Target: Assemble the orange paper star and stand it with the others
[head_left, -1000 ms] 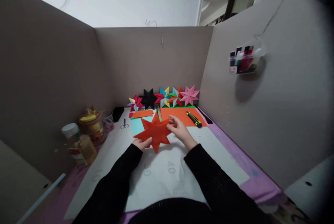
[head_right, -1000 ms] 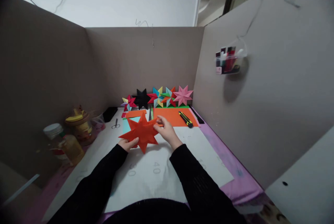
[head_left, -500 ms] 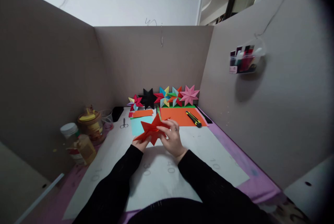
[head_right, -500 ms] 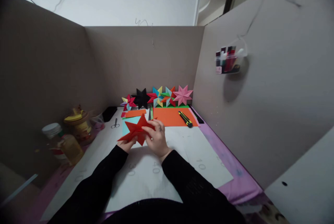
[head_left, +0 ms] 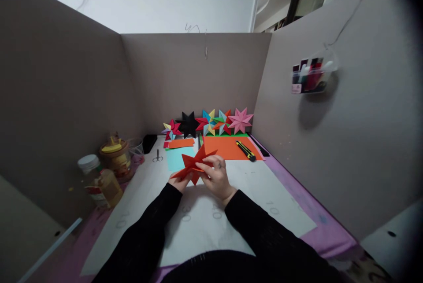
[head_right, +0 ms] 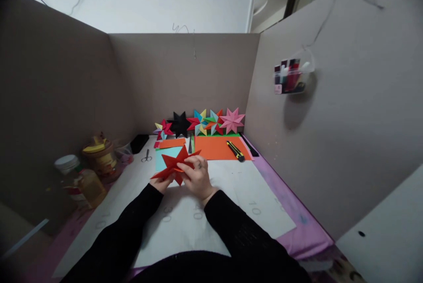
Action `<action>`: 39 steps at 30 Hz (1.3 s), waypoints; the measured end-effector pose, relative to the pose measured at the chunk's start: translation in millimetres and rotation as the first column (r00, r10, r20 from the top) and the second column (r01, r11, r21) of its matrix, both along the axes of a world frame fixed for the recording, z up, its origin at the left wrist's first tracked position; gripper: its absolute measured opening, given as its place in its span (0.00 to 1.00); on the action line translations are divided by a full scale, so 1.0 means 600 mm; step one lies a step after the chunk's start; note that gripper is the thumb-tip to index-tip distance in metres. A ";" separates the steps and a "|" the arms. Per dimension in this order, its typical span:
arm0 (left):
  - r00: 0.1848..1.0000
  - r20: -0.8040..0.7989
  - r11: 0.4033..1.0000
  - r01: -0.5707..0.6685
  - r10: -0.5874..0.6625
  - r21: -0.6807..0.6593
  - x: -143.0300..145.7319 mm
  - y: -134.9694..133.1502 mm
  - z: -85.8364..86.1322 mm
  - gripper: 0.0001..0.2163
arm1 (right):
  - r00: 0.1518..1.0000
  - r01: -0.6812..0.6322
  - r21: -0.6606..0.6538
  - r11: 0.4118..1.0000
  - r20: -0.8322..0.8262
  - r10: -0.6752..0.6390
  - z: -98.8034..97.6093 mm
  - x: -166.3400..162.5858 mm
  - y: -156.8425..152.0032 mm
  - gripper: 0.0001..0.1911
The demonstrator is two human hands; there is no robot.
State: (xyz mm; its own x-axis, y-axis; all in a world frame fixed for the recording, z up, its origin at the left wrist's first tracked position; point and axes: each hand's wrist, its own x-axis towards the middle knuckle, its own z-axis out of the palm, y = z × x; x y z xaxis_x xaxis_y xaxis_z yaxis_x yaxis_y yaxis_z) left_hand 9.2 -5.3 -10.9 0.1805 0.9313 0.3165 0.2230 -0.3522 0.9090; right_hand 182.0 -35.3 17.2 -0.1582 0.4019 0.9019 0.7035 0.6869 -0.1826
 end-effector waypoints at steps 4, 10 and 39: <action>1.000 -0.005 1.000 0.004 -0.004 0.028 0.000 0.003 -0.004 0.14 | 1.000 0.010 0.000 1.000 -0.011 -0.010 -0.002 0.000 0.002 0.16; 0.999 -0.010 0.997 0.047 -0.047 0.063 -0.002 0.008 -0.007 0.15 | 1.000 0.007 0.005 1.000 -0.028 -0.007 0.000 0.002 0.002 0.15; 0.994 0.042 0.993 -0.099 0.101 -0.061 0.005 0.008 -0.014 0.14 | 0.999 -0.021 0.033 0.999 0.048 0.020 -0.005 0.003 0.001 0.10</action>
State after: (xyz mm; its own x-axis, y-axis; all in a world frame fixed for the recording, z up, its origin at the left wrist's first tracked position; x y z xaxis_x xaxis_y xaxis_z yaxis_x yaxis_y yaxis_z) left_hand 12.5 -0.4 -19.5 0.0724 0.9611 0.2665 0.2132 -0.2759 0.9372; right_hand 183.7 -34.5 14.1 -0.2094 0.3679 0.9060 0.6966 0.7064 -0.1259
